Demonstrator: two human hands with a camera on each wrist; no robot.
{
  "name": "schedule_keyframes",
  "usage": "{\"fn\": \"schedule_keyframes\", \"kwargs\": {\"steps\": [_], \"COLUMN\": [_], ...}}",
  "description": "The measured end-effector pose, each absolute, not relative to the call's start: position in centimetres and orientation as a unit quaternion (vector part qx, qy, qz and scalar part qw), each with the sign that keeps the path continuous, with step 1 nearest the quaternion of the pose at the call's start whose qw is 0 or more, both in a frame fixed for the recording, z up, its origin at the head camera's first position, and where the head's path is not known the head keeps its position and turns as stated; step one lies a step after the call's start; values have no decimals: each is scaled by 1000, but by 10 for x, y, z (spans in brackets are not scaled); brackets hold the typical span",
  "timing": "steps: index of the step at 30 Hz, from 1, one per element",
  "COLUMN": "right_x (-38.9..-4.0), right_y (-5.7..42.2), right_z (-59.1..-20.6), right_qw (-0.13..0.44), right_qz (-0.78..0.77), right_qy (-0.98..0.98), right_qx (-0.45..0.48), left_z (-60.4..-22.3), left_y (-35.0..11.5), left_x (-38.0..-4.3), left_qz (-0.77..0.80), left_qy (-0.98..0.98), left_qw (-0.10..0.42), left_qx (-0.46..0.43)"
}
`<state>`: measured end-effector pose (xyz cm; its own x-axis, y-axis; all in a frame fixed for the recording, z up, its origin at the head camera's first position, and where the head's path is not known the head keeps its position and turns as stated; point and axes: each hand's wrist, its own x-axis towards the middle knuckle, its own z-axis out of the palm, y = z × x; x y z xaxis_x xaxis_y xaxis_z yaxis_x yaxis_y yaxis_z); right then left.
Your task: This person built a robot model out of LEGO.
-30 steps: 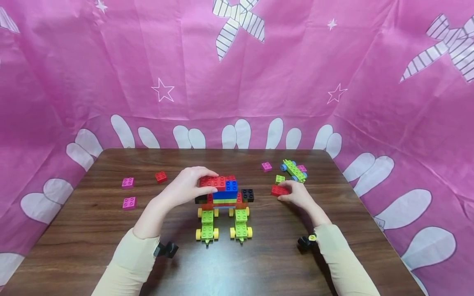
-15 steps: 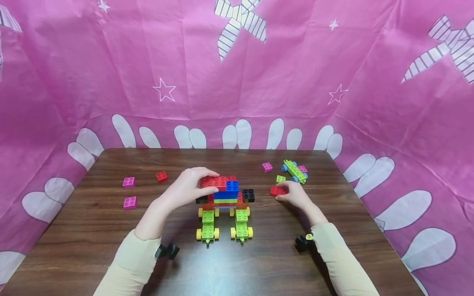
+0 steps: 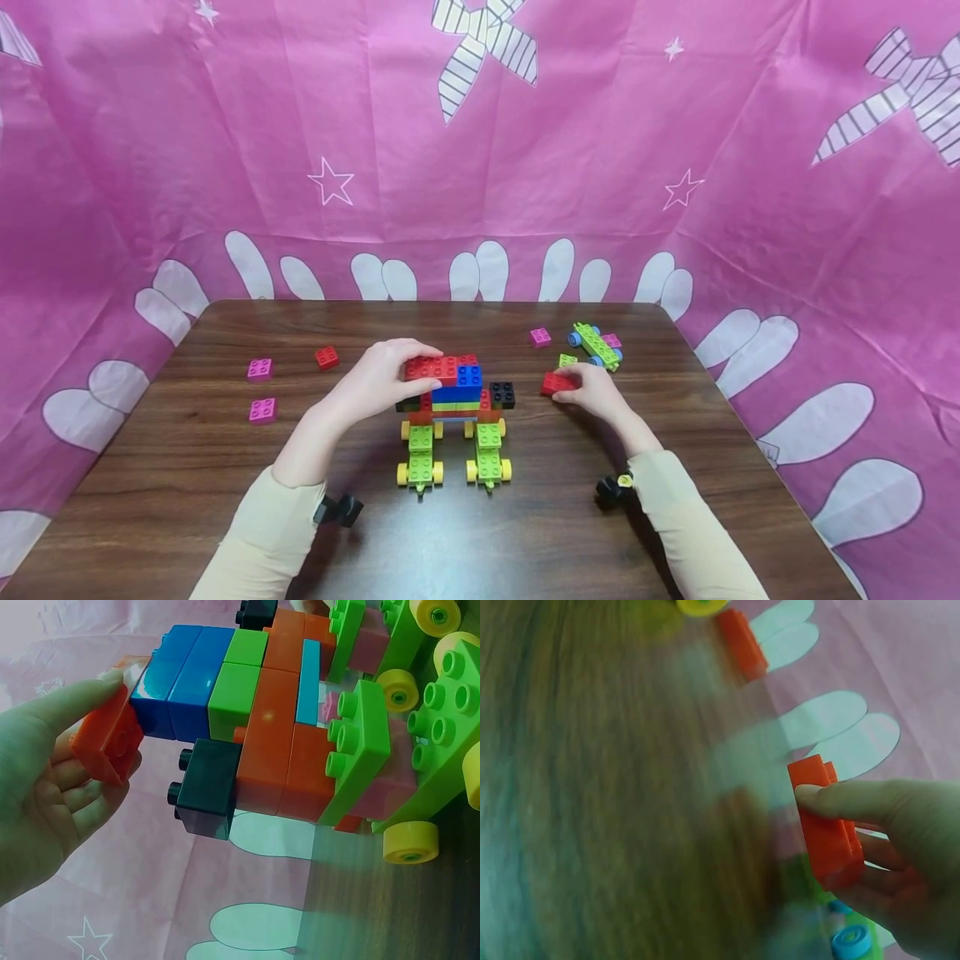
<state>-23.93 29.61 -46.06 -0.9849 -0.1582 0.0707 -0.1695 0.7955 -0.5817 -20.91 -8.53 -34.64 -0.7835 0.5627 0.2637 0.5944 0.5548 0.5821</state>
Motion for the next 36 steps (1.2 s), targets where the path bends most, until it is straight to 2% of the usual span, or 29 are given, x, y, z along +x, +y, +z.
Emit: {"fn": "schedule_keyframes", "kwargs": {"steps": [8, 17, 26, 36], "right_x": [-235, -233, -225, -213], "right_y": [276, 250, 213, 185], "right_z": [-432, -377, -337, -331], "right_qw": [60, 100, 84, 53], "right_qz": [344, 376, 391, 405], "right_qy": [-933, -913, -898, -879], "right_qx": [87, 125, 184, 247], "left_z": [-349, -347, -350, -357], "left_y": [-85, -85, -84, -84], "left_x": [-209, -210, -207, -206], "left_qz": [-345, -348, -352, -360], "left_qy": [-878, -875, -876, -872], "left_qw": [29, 34, 41, 68], "left_qx": [-331, -336, -327, -325]}}
